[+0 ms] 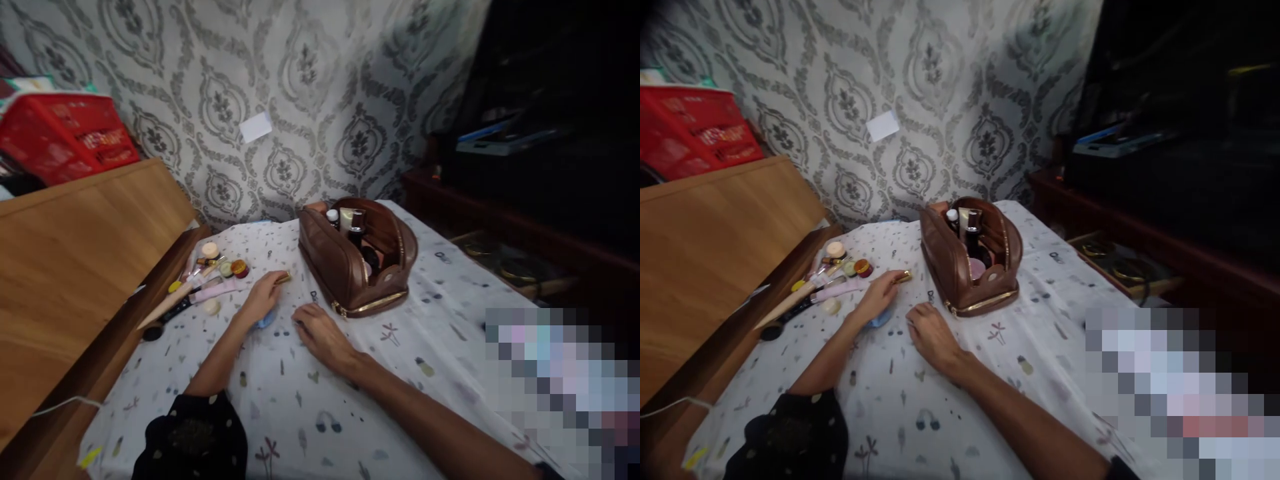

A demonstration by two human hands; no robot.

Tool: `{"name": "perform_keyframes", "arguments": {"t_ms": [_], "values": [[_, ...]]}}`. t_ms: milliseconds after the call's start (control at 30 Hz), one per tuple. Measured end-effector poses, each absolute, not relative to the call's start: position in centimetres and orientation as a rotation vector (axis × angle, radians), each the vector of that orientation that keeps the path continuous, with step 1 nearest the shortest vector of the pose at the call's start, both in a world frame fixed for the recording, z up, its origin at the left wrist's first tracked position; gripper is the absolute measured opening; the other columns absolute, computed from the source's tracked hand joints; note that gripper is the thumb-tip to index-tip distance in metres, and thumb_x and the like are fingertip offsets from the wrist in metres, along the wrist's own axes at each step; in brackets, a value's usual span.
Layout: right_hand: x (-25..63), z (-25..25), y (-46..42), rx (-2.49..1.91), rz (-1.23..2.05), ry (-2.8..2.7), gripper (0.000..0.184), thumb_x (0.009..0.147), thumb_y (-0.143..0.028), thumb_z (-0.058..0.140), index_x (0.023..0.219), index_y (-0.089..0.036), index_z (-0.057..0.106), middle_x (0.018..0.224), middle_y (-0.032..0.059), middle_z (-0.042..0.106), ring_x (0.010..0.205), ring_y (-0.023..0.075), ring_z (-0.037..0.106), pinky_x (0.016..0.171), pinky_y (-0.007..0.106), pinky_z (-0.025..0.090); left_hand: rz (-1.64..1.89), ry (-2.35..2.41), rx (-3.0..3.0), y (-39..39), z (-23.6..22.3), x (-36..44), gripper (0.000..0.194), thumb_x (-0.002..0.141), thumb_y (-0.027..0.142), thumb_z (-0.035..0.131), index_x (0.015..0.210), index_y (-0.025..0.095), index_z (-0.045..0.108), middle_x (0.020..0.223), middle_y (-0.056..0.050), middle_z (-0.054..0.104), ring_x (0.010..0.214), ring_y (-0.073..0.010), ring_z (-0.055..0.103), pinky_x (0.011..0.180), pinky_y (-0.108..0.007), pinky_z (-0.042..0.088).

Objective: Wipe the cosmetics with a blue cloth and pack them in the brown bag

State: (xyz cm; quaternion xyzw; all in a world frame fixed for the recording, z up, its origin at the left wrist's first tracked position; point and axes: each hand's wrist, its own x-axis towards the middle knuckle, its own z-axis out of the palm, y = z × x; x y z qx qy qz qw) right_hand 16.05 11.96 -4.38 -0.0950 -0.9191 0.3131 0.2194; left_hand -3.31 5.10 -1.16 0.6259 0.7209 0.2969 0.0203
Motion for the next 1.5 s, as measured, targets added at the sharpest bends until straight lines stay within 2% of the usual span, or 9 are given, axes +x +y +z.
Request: {"name": "perform_keyframes", "arguments": {"t_ms": [267,400,533,667,833,967,1167,1300,1500], "values": [[16.0,-4.8,11.9,-0.209,0.843,-2.502,0.02,0.088,-0.01,0.046,0.09,-0.016,0.065,0.097,0.0099,0.065,0.098,0.0226,0.057,0.092,0.038,0.047,0.505,2.581,1.826,0.9,-1.7,-2.7,0.038,0.098,0.032,0.044,0.135,0.023,0.051,0.132,-0.011,0.06,0.122,-0.0267,0.054,0.104,-0.046,0.042],[16.0,-4.9,12.0,-0.183,0.798,-2.522,0.021,0.089,-0.012,0.046,0.096,-0.015,0.065,0.103,0.0114,0.066,0.103,0.0232,0.057,0.095,0.039,0.046,0.358,2.554,1.769,-1.4,-1.7,-2.8,0.049,0.099,0.048,0.04,0.141,0.024,0.046,0.149,-0.014,0.047,0.14,-0.0308,0.039,0.112,-0.055,0.031],[15.5,-4.0,12.2,-0.175,0.713,-2.667,0.02,0.086,-0.013,0.048,0.091,-0.015,0.067,0.095,0.0111,0.068,0.097,0.0236,0.06,0.09,0.037,0.047,0.35,2.337,1.88,-4.2,-1.3,-3.0,0.058,0.096,0.057,0.042,0.146,0.028,0.041,0.157,-0.012,0.036,0.147,-0.0292,0.029,0.117,-0.055,0.025],[14.0,-3.6,11.7,-0.315,0.655,-2.682,0.023,0.088,-0.018,0.047,0.095,-0.016,0.069,0.092,0.01,0.069,0.094,0.0235,0.063,0.085,0.035,0.048,0.456,2.267,2.007,-6.5,-1.5,-3.4,0.052,0.094,0.052,0.052,0.139,0.027,0.051,0.15,-0.012,0.046,0.139,-0.0282,0.041,0.114,-0.048,0.033],[12.8,-4.9,10.4,-0.279,0.718,-2.557,0.024,0.09,-0.019,0.045,0.098,-0.017,0.068,0.098,0.0103,0.069,0.096,0.0231,0.061,0.088,0.037,0.049,0.62,2.563,1.852,-7.6,-1.6,-5.5,0.024,0.096,0.032,0.049,0.111,0.024,0.066,0.111,-0.007,0.066,0.104,-0.0211,0.061,0.093,-0.033,0.05],[13.1,-5.5,10.4,-0.236,0.787,-2.511,0.024,0.09,-0.02,0.045,0.098,-0.017,0.067,0.102,0.0115,0.068,0.1,0.024,0.061,0.092,0.04,0.05,0.469,3.073,1.38,-8.4,0.7,-9.9,0.027,0.096,0.028,0.046,0.117,0.024,0.063,0.12,-0.007,0.065,0.114,-0.0225,0.058,0.099,-0.033,0.046],[13.3,-5.3,10.8,-0.23,0.837,-2.492,0.024,0.09,-0.022,0.044,0.095,-0.018,0.068,0.102,0.0115,0.068,0.1,0.0247,0.061,0.091,0.043,0.051,0.328,3.345,0.797,-10.4,3.3,-17.5,0.036,0.097,0.029,0.038,0.119,0.012,0.061,0.12,-0.023,0.063,0.116,-0.0367,0.057,0.096,-0.05,0.044],[13.2,-5.2,10.7,-0.22,0.842,-2.503,0.024,0.091,-0.022,0.045,0.093,-0.018,0.068,0.101,0.0116,0.068,0.099,0.0245,0.061,0.091,0.043,0.05,0.275,3.305,0.734,-10.1,2.6,-19.2,0.038,0.097,0.036,0.041,0.123,0.017,0.061,0.11,-0.019,0.07,0.105,-0.0327,0.064,0.09,-0.044,0.046],[13.2,-5.1,10.6,-0.223,0.816,-2.509,0.022,0.091,-0.019,0.046,0.093,-0.018,0.068,0.099,0.0108,0.068,0.097,0.0234,0.06,0.089,0.041,0.051,0.395,3.223,1.078,-6.8,1.2,-18.7,0.035,0.096,0.036,0.047,0.123,0.018,0.061,0.124,-0.015,0.065,0.115,-0.0276,0.058,0.098,-0.039,0.042]]}}
